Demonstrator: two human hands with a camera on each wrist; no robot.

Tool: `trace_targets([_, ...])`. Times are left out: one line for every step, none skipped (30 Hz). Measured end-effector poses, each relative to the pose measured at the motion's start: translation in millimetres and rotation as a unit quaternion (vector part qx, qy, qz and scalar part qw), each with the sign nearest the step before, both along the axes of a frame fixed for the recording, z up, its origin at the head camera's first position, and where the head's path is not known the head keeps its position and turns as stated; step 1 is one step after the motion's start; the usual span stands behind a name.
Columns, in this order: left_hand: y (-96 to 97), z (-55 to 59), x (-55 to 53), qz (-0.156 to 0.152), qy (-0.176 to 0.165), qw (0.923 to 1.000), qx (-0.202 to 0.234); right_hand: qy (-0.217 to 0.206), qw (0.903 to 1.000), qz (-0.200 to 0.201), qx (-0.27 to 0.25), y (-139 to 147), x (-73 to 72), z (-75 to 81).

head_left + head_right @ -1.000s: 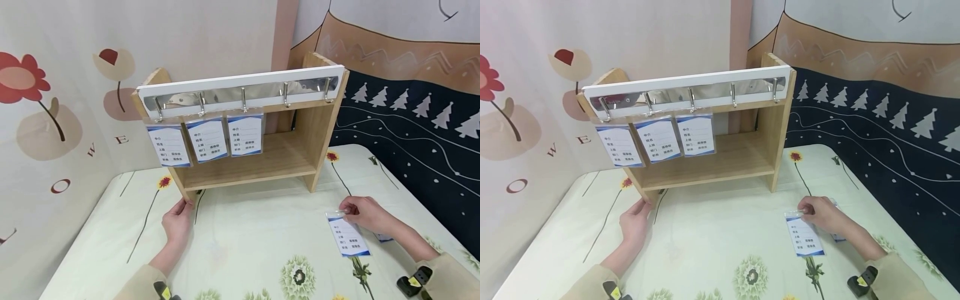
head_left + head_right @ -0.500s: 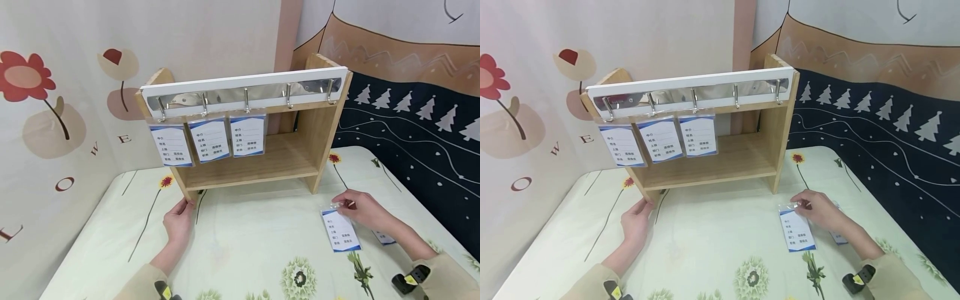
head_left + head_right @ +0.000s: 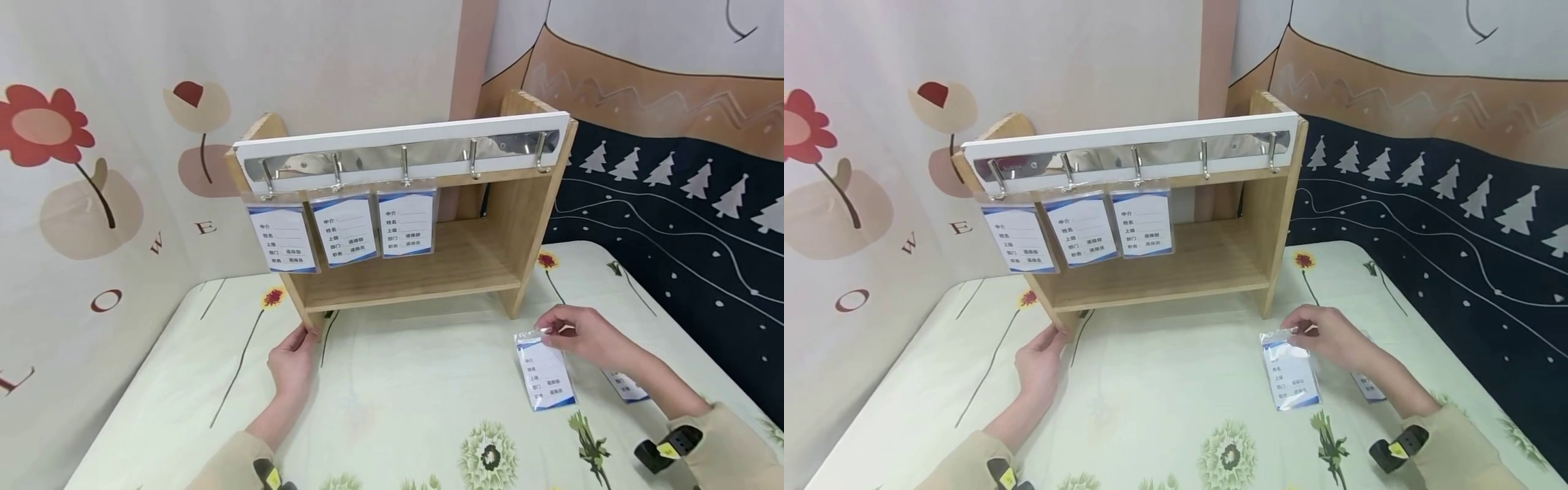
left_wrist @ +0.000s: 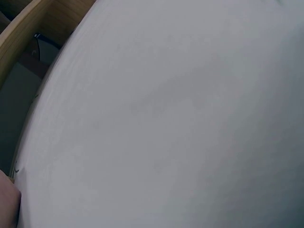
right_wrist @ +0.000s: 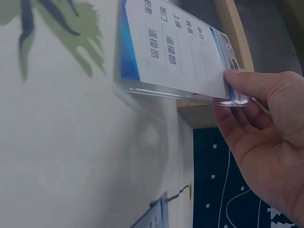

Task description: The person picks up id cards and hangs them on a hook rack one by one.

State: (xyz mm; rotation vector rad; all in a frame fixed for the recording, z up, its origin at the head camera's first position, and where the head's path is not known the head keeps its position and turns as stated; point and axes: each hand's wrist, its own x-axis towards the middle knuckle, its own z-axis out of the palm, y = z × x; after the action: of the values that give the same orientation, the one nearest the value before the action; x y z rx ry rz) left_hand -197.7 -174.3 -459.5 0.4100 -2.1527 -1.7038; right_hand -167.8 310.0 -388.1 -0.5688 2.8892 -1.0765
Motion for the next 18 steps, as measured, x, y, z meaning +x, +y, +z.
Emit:
trace_targets([-0.2, -0.2, -0.1, 0.0, 0.0, 1.0, -0.001, -0.002, 1.0, 0.004, -0.001, -1, -1.0, 1.4])
trace_targets([-0.3, -0.3, -0.2, -0.001, 0.001, 1.0, -0.002, -0.005, 1.0, 0.008, -0.003, -2, -2.0, 2.8])
trace_targets([-0.6, -0.6, -0.4, 0.0, 0.001, 1.0, -0.003, -0.006, 0.9999, 0.012, -0.003, -4, -3.2, 4.2])
trace_targets([-0.6, -0.8, -0.6, -0.001, 0.002, 1.0, -0.003, -0.009, 0.9998, 0.015, -0.003, -5, -3.9, 5.7])
trace_targets([-0.7, -0.9, -0.7, -0.001, 0.002, 1.0, -0.003, -0.011, 0.9998, 0.017, -0.003, -6, -4.6, 7.3])
trace_targets([-0.7, -1.0, -0.7, -0.001, 0.002, 1.0, -0.004, -0.013, 0.9997, 0.019, -0.003, -7, -5.5, 8.8])
trace_targets([-0.8, -1.0, -0.7, -0.001, 0.002, 1.0, -0.005, -0.015, 0.9997, 0.02, -0.003, -8, -6.4, 10.3])
trace_targets([-0.9, -1.0, -0.6, -0.002, 0.002, 1.0, -0.005, -0.017, 0.9997, 0.02, -0.003, -9, -7.2, 12.0])
trace_targets([-1.0, -1.1, -0.6, -0.003, 0.002, 1.0, -0.005, -0.019, 0.9997, 0.018, -0.002, -10, -8.0, 13.8])
trace_targets([-1.1, -1.0, -0.5, -0.005, 0.003, 1.0, -0.005, -0.021, 0.9997, 0.015, -0.001, -11, -8.7, 15.8])
trace_targets([-1.2, -1.0, -0.5, -0.006, 0.002, 1.0, -0.006, -0.022, 0.9997, 0.012, 0.0, -12, -9.4, 17.9])
trace_targets([-1.2, -0.8, -0.4, -0.006, 0.002, 1.0, -0.006, -0.023, 0.9997, 0.009, -0.001, -13, -9.9, 19.9])
trace_targets([-1.3, -0.8, -0.5, -0.006, 0.002, 1.0, -0.006, -0.023, 0.9997, 0.006, -0.003, -13, -10.3, 22.1])
trace_targets([-1.3, -0.8, -0.6, -0.006, 0.002, 1.0, -0.006, -0.024, 0.9997, 0.003, -0.005, -14, -10.5, 24.3])
trace_targets([-1.4, -0.7, -0.7, -0.006, 0.002, 1.0, -0.006, -0.022, 0.9997, 0.001, -0.005, -14, -10.7, 26.4])
trace_targets([-1.4, -0.7, -0.7, -0.006, 0.002, 1.0, -0.007, -0.02, 0.9998, 0.0, -0.006, -15, -10.9, 28.4])
trace_targets([-1.4, -0.7, -0.8, -0.005, 0.002, 1.0, -0.007, -0.017, 0.9998, -0.001, -0.007, -15, -11.2, 30.3])
trace_targets([-1.4, -0.7, -1.0, -0.004, 0.003, 1.0, -0.007, -0.012, 0.9999, 0.001, -0.01, -16, -11.8, 32.0])
